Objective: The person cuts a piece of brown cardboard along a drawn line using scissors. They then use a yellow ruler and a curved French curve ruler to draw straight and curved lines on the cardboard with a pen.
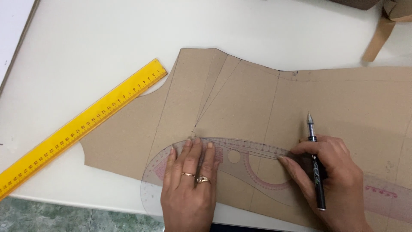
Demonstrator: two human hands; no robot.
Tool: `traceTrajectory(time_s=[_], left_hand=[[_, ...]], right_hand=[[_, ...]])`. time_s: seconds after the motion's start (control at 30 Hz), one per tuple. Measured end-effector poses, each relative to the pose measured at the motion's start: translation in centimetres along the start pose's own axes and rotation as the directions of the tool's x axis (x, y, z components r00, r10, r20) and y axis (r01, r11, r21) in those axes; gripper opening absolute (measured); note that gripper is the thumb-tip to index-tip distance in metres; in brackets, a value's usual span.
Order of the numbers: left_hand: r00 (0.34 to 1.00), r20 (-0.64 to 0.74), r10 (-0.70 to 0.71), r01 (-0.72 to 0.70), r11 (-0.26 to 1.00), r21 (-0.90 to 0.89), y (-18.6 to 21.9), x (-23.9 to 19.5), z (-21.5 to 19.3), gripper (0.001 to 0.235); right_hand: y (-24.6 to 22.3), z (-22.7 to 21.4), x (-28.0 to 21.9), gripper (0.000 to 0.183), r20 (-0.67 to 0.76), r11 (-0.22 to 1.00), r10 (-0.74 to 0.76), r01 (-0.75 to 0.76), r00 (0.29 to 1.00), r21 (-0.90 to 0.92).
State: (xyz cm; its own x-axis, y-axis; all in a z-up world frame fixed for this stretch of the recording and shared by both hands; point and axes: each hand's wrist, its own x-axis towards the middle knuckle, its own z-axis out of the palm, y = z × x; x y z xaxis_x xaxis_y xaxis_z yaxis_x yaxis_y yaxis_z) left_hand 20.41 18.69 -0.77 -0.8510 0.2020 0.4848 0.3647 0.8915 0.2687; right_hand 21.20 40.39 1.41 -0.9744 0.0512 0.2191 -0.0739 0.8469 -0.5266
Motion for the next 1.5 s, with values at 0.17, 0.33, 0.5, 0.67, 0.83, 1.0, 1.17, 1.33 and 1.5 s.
traceTrajectory(time_s=[0.17, 0.33, 0.5, 0.67, 0.83, 1.0, 1.17, 1.33, 1.5], left_hand=[[0.999, 0.026, -0.04, 0.041, 0.999, -0.02, 0.14, -0.06, -0.26, 0.036], [0.998, 0.044, -0.041, 0.042, 0.999, -0.023, -0.02, -0.14, -0.16, 0.038], [0.999, 0.044, -0.033, 0.034, 0.999, -0.025, -0.03, -0.16, -0.16, 0.038], [0.998, 0.05, -0.03, 0.031, 0.999, -0.026, 0.01, -0.07, -0.22, 0.038], [0.999, 0.036, -0.016, 0.017, 0.999, -0.037, -0.04, -0.04, -0.2, 0.037], [0.999, 0.044, -0.021, 0.023, 0.999, -0.044, -0.15, -0.23, -0.03, 0.039], [0.998, 0.05, -0.028, 0.03, 0.998, -0.05, -0.03, -0.09, -0.15, 0.038], [0.997, 0.062, -0.043, 0.047, 0.997, -0.065, -0.03, -0.27, -0.15, 0.043], [0.998, 0.043, -0.035, 0.038, 0.997, -0.066, -0.05, -0.08, -0.3, 0.04]], right_hand=[[0.05, -0.07, 0.09, 0.017, 0.01, 1.0, 0.007, -0.007, 1.0, 0.012], [0.27, -0.03, 0.13, 0.018, 0.01, 1.0, -0.005, 0.005, 1.0, 0.026], [-0.08, -0.17, 0.24, 0.019, 0.003, 0.999, 0.0, -0.001, 1.0, 0.032], [0.2, -0.1, 0.17, 0.018, 0.006, 1.0, -0.003, 0.003, 1.0, 0.029], [0.03, -0.05, 0.11, 0.019, -0.01, 0.999, 0.006, -0.005, 1.0, 0.04], [0.06, -0.03, 0.08, 0.019, -0.008, 0.999, 0.015, -0.015, 1.0, 0.034], [0.03, -0.03, 0.08, 0.019, -0.001, 0.999, 0.018, -0.018, 1.0, 0.042], [-0.25, 0.01, 0.06, 0.017, -0.024, 0.999, 0.014, -0.013, 1.0, 0.049], [0.03, 0.29, -0.12, 0.02, -0.042, 0.999, 0.008, -0.006, 0.999, 0.049]])
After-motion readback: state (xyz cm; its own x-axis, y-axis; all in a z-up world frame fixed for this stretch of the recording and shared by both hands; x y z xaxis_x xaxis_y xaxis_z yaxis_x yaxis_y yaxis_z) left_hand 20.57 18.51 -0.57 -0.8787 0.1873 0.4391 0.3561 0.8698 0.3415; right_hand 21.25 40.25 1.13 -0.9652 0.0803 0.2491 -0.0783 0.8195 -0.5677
